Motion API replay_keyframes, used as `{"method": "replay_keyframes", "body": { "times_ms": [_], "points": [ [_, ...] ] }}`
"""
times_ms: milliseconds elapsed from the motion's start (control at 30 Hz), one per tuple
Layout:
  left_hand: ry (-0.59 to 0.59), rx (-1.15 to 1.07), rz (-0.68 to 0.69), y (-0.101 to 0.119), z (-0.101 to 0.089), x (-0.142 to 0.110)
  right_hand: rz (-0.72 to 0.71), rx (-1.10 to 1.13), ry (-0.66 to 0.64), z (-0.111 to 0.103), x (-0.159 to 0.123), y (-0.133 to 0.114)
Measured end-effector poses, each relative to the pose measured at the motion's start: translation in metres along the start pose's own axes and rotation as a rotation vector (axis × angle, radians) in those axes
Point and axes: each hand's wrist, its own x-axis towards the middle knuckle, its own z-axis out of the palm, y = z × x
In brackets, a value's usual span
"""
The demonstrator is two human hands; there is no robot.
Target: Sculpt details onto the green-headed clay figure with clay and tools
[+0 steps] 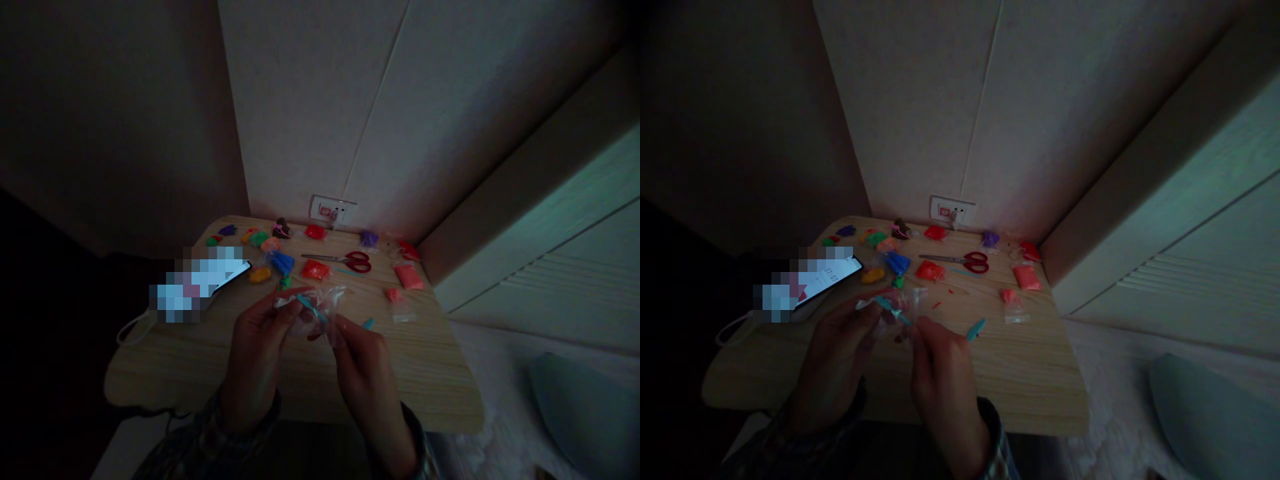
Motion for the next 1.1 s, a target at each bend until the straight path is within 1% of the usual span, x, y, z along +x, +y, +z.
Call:
{"method": "replay_keyframes", "body": {
  "times_ms": [67,233,333,433,633,767,900,967,1100],
  "points": [
    [-0.006,0.006,0.005,-0.001,-0.001,-0.002,-0.013,0.012,-0.023,-0.001,0.000,-0.001],
    [0.073,0.051,0.051,-0.001,-0.005,-0.003,0.017,0.064,-0.077,-0.007,-0.001,-0.003],
    [0.061,0.084,0.070,-0.001,-0.006,-0.003,0.039,0.071,-0.104,-0.009,0.000,-0.002],
    [0.027,0.079,0.050,-0.002,-0.005,-0.004,0.051,0.045,-0.033,-0.006,-0.001,-0.002],
    [0.048,0.084,0.064,-0.003,-0.002,-0.007,0.065,-0.063,0.125,0.006,-0.004,-0.006],
    [0.063,0.073,0.078,-0.003,-0.003,-0.009,0.045,-0.029,0.163,0.008,-0.004,-0.007],
    [0.073,0.016,0.074,-0.004,-0.004,-0.009,0.047,-0.023,0.193,0.004,-0.003,-0.006],
    [0.074,0.008,0.067,-0.005,-0.005,-0.007,0.044,-0.030,0.168,0.000,-0.004,-0.004],
    [0.051,0.023,0.054,-0.005,-0.009,-0.003,0.030,-0.034,0.024,-0.007,-0.004,-0.002]
  ]
}}
